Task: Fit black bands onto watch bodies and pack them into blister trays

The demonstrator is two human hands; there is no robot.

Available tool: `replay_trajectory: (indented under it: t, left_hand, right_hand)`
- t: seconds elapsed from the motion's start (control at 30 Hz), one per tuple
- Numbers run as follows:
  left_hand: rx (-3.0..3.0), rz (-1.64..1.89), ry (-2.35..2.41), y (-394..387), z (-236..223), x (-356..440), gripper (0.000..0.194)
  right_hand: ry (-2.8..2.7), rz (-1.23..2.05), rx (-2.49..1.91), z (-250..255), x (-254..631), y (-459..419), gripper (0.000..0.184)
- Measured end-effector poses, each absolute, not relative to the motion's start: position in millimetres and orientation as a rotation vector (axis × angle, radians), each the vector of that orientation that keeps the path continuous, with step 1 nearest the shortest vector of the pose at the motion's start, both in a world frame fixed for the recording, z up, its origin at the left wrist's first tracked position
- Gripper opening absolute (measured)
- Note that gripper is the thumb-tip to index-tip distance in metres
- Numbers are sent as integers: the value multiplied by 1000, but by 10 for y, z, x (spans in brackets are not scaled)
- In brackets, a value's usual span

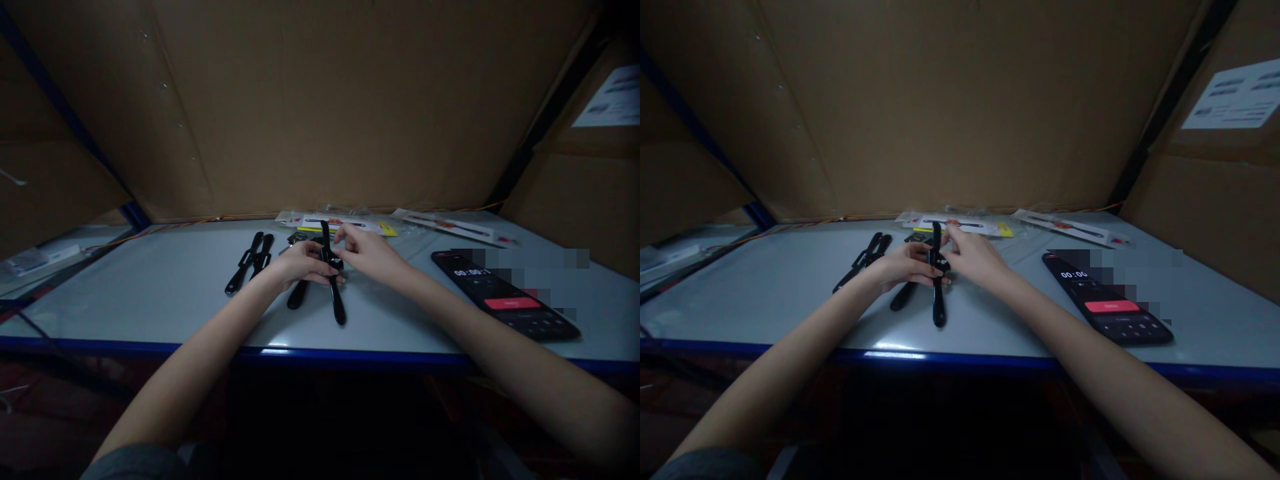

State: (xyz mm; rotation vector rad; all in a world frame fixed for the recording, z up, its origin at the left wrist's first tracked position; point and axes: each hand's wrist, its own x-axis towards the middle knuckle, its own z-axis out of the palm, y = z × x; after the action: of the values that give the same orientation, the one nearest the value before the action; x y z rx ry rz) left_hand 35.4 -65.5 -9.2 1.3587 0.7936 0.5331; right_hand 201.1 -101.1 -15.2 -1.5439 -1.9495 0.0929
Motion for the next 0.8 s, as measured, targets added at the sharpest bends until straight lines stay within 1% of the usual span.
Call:
replay_trajectory:
  t: [0.1,0.27,0.33,0.5,0.63,0.8]
  left_hand:
    - [1343,556,798,-647,-89,347,43]
    - [1290,616,853,-642,-115,368,57]
    - [1293,632,865,-640,-127,372,60]
    - [1328,604,847,-636,-128,357,50]
    - [1333,587,838,-639,-118,355,44]
    - [1324,601,860,-646,-107,375,46]
  right_hand:
    - [-2031,154,-1476,-137,2023,-1033,18]
    - [-2041,16,-1559,-117,1972,-1086,27]
    - [-2036,30,-1559,-133,1941,-1083,28]
    - [-2029,274,-1406,-161,1912,-1051,27]
    - [-2029,144,-1420,-119,1981,-1055,19]
    - [-2092,-5,-1505,-113,2007,-1066,21]
